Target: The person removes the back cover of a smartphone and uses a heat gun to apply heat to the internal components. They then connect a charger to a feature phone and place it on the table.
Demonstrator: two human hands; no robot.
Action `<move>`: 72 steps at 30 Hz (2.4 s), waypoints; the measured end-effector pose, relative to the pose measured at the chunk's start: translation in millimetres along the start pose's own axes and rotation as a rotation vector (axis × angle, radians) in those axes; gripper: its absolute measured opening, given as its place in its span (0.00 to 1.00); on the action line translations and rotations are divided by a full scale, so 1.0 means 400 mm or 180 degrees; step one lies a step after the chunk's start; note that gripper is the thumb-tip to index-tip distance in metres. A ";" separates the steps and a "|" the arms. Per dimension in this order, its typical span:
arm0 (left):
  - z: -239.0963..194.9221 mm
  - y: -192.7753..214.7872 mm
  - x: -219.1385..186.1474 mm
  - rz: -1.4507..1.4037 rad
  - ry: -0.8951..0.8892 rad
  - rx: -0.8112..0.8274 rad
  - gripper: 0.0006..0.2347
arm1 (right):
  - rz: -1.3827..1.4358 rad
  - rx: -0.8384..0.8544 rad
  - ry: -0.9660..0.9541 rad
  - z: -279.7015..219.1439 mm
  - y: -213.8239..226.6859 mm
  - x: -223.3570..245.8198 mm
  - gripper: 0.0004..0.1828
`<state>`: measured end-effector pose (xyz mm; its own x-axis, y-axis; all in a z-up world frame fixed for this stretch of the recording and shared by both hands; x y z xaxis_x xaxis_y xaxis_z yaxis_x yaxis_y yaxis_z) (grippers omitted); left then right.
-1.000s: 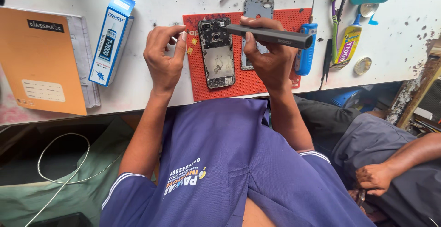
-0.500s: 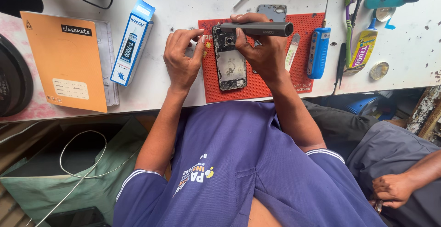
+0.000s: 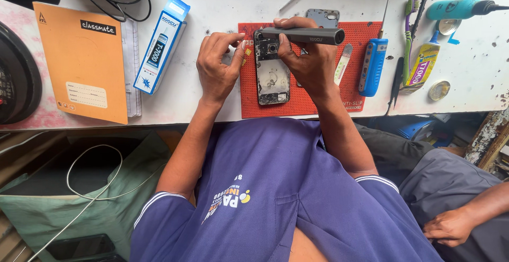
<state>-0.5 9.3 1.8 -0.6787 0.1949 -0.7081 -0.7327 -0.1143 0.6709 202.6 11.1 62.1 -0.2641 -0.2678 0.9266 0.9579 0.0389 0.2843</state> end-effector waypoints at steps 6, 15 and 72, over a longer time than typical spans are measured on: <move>-0.001 -0.001 0.002 -0.0024 0.0018 0.0007 0.04 | 0.0091 -0.0025 0.0004 -0.002 -0.001 -0.002 0.11; -0.002 0.002 0.001 -0.0043 0.0059 0.0010 0.04 | 0.0114 -0.0013 0.0025 0.002 -0.007 0.002 0.11; -0.181 0.144 -0.020 0.0476 0.0095 -0.0613 0.04 | 0.0454 0.0369 -0.0279 -0.329 0.045 0.062 0.16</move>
<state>-41.1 -69.4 30.1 -0.7794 0.1335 -0.6122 -0.6181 -0.3238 0.7163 228.2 -121.5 57.7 -0.1402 -0.1671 0.9759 0.9683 0.1825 0.1704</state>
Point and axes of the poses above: each hand's wrist, its own z-axis towards the middle knuckle, its own y-axis out of the back of the hand, x = y × z, the point moved 1 cm from there along z, towards the middle knuckle, and after that the axes turned 15 degrees about z, right-handed, at the moved point
